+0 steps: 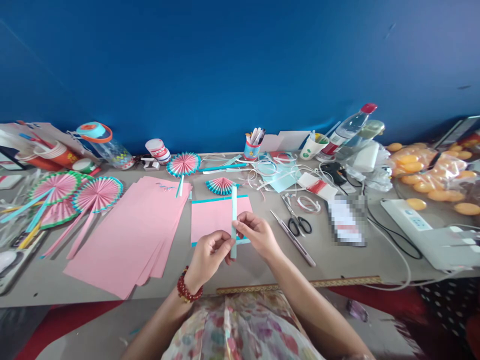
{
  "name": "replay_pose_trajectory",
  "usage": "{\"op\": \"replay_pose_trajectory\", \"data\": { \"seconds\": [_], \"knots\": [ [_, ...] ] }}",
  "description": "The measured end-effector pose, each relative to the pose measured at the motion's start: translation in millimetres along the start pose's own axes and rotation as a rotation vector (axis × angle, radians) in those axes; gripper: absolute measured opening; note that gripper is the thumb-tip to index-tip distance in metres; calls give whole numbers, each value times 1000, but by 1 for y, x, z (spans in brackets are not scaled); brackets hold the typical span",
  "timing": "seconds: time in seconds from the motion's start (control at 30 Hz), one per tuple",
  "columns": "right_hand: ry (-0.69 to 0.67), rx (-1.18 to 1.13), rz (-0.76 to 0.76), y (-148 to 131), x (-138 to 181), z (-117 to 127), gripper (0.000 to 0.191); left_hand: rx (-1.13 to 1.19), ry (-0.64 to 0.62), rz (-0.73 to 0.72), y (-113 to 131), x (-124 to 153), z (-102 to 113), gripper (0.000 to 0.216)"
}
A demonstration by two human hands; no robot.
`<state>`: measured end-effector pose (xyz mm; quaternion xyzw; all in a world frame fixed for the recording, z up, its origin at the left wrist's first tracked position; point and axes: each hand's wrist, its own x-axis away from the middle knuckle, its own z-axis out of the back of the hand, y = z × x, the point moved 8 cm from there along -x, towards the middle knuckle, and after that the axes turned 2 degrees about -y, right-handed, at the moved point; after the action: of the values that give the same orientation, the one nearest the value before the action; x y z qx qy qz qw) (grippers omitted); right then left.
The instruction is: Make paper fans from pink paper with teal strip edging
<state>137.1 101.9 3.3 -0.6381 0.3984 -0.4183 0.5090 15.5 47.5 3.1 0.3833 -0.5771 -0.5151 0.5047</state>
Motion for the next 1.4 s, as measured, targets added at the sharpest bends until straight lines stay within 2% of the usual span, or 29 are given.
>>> {"op": "replay_pose_trajectory", "data": {
  "seconds": [1.03,1.4],
  "knots": [
    [20,21,47,-3,1,1,36,-2,15,10,0,0,1,27],
    [86,-41,48,-1,1,7,30,-15,-7,24,-1,3,-1,26]
  ]
}}
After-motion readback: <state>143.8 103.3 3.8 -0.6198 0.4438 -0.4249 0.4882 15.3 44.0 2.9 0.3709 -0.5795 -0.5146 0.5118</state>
